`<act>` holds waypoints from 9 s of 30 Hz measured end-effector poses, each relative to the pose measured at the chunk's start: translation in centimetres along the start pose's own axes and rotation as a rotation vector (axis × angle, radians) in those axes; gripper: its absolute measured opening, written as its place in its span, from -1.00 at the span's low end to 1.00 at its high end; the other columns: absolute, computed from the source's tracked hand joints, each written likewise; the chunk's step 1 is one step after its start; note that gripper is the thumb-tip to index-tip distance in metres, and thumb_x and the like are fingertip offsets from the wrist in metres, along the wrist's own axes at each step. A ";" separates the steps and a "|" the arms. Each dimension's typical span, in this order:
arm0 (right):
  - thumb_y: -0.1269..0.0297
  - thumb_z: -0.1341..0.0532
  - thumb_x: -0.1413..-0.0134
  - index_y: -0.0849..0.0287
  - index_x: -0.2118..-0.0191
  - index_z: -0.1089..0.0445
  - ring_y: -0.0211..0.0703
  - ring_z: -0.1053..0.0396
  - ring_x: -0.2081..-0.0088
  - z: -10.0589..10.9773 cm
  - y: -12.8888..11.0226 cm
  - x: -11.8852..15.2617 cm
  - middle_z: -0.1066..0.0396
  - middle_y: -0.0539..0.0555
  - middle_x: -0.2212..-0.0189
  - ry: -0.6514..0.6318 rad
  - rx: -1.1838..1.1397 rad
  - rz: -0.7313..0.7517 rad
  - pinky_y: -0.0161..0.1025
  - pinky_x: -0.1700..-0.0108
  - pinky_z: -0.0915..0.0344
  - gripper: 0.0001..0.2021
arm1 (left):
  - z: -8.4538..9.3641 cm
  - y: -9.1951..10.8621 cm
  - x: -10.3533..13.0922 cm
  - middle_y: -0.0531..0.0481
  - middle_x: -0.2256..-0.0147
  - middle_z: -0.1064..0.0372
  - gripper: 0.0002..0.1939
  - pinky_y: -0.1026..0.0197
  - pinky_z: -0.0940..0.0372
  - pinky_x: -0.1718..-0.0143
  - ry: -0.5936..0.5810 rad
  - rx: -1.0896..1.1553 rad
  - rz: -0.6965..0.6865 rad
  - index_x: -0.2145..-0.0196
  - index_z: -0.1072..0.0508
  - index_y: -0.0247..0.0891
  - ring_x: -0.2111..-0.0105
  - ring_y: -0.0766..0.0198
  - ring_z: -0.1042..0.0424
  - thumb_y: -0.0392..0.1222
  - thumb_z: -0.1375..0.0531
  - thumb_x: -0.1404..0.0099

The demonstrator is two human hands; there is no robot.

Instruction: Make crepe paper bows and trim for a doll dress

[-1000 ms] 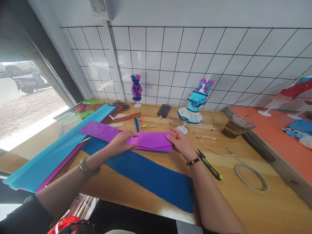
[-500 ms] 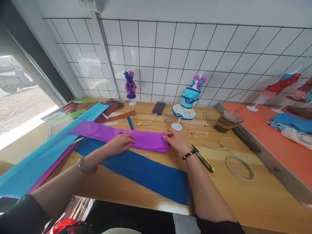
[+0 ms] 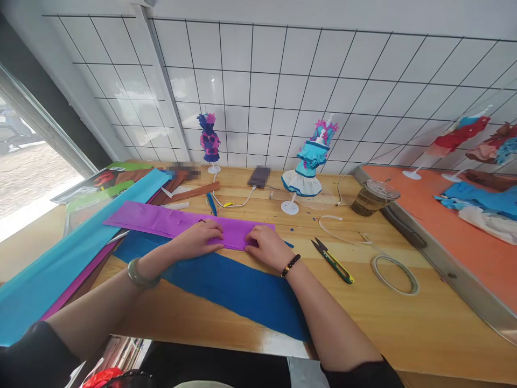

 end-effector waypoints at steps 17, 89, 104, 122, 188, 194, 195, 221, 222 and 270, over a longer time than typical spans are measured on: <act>0.16 -0.05 -0.12 0.16 0.42 -0.42 -0.17 -0.31 0.37 0.7 2.8 0.0 -0.41 0.09 0.40 -0.038 -0.030 -0.155 -0.25 0.31 -0.18 -0.72 | 0.3 -1.7 -0.5 -0.04 0.27 -0.40 -0.79 0.16 -0.20 0.14 0.058 0.207 0.019 0.31 -0.44 -0.22 0.22 0.20 -0.34 -0.15 -0.04 -0.23; -0.01 -0.11 0.08 0.19 0.58 -0.29 -0.33 -0.08 0.59 0.6 7.7 3.0 -0.19 -0.06 0.67 -0.308 -0.041 -0.553 -0.33 0.54 0.05 -0.66 | -0.5 -9.4 2.1 0.07 0.52 -0.30 -0.53 0.27 -0.15 0.49 -0.089 0.465 0.459 0.14 -0.43 -0.25 0.50 0.27 -0.30 0.06 -0.15 -0.03; -0.01 -0.06 0.03 0.19 0.59 -0.24 -0.33 -0.04 0.57 0.7 7.2 2.8 -0.16 -0.05 0.65 -0.302 -0.035 -0.517 -0.33 0.52 0.04 -0.64 | -0.7 -9.4 2.2 0.07 0.50 -0.30 -0.54 0.28 -0.15 0.48 -0.103 0.432 0.439 0.14 -0.41 -0.23 0.49 0.28 -0.31 0.07 -0.14 -0.05; 0.02 -0.09 0.05 0.18 0.61 -0.22 -0.31 -0.08 0.57 0.6 7.5 3.0 -0.19 -0.05 0.65 -0.323 0.017 -0.572 -0.32 0.53 0.06 -0.67 | -0.5 -9.0 2.2 0.07 0.50 -0.29 -0.53 0.27 -0.16 0.48 -0.113 0.472 0.454 0.14 -0.42 -0.23 0.49 0.28 -0.29 0.06 -0.16 -0.03; 0.12 0.10 -0.22 0.36 -0.17 -0.11 0.02 -0.03 -0.19 -5.4 -7.1 1.4 -0.12 0.25 -0.16 0.005 0.495 -0.250 0.06 -0.21 0.08 -0.48 | -1.2 -0.1 1.6 -0.08 0.29 -0.20 -0.58 0.17 -0.17 0.26 -0.103 -0.236 -0.116 -0.03 -0.29 -0.04 0.26 0.18 -0.24 -0.35 0.08 -0.29; 0.09 0.08 -0.20 0.34 -0.15 -0.15 0.02 -0.07 -0.17 -5.0 -6.6 2.5 -0.16 0.27 -0.13 0.039 0.546 -0.329 0.06 -0.20 0.09 -0.48 | -1.4 -0.2 1.7 -0.08 0.28 -0.19 -0.53 0.19 -0.16 0.28 -0.108 -0.250 -0.120 -0.08 -0.24 -0.02 0.30 0.22 -0.26 -0.38 0.08 -0.28; 0.09 0.07 -0.20 0.34 -0.14 -0.16 0.02 -0.07 -0.17 -4.9 -6.5 2.6 -0.16 0.27 -0.13 0.044 0.551 -0.339 0.07 -0.19 0.09 -0.48 | -1.4 -0.2 1.7 -0.08 0.28 -0.19 -0.53 0.19 -0.16 0.27 -0.107 -0.249 -0.124 -0.08 -0.24 -0.02 0.30 0.22 -0.26 -0.39 0.07 -0.27; 0.08 0.06 -0.19 0.34 -0.14 -0.15 0.09 -0.12 -0.14 -3.6 -4.6 4.7 -0.19 0.31 -0.10 0.097 0.555 -0.433 0.16 -0.16 0.08 -0.48 | -1.2 -0.1 1.6 -0.08 0.30 -0.19 -0.50 0.21 -0.16 0.29 -0.142 -0.253 -0.121 -0.07 -0.26 -0.04 0.32 0.23 -0.23 -0.43 0.10 -0.26; 0.08 0.07 -0.20 0.33 -0.14 -0.16 0.09 -0.13 -0.14 -3.5 -4.6 4.9 -0.20 0.30 -0.10 0.103 0.554 -0.435 0.16 -0.15 0.07 -0.48 | -1.3 -0.2 1.6 -0.08 0.30 -0.19 -0.50 0.21 -0.16 0.29 -0.143 -0.253 -0.119 -0.07 -0.26 -0.04 0.32 0.24 -0.23 -0.43 0.10 -0.26; 0.28 -0.03 -0.08 0.26 -0.07 -0.24 -0.10 -0.33 0.28 1.0 5.6 6.2 -0.42 0.09 0.39 0.264 -0.039 -0.598 -0.15 0.16 -0.25 -0.58 | -1.3 -0.4 1.6 -0.07 0.32 -0.17 -0.47 0.20 -0.15 0.30 -0.148 -0.211 -0.102 -0.07 -0.27 -0.06 0.30 0.21 -0.20 -0.47 0.10 -0.23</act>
Point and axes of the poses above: each hand's wrist, its own x-axis away from the middle knuckle, its own z-axis out of the back of the hand, y = z × x, the point moved 9 cm from there along -x, towards the middle knuckle
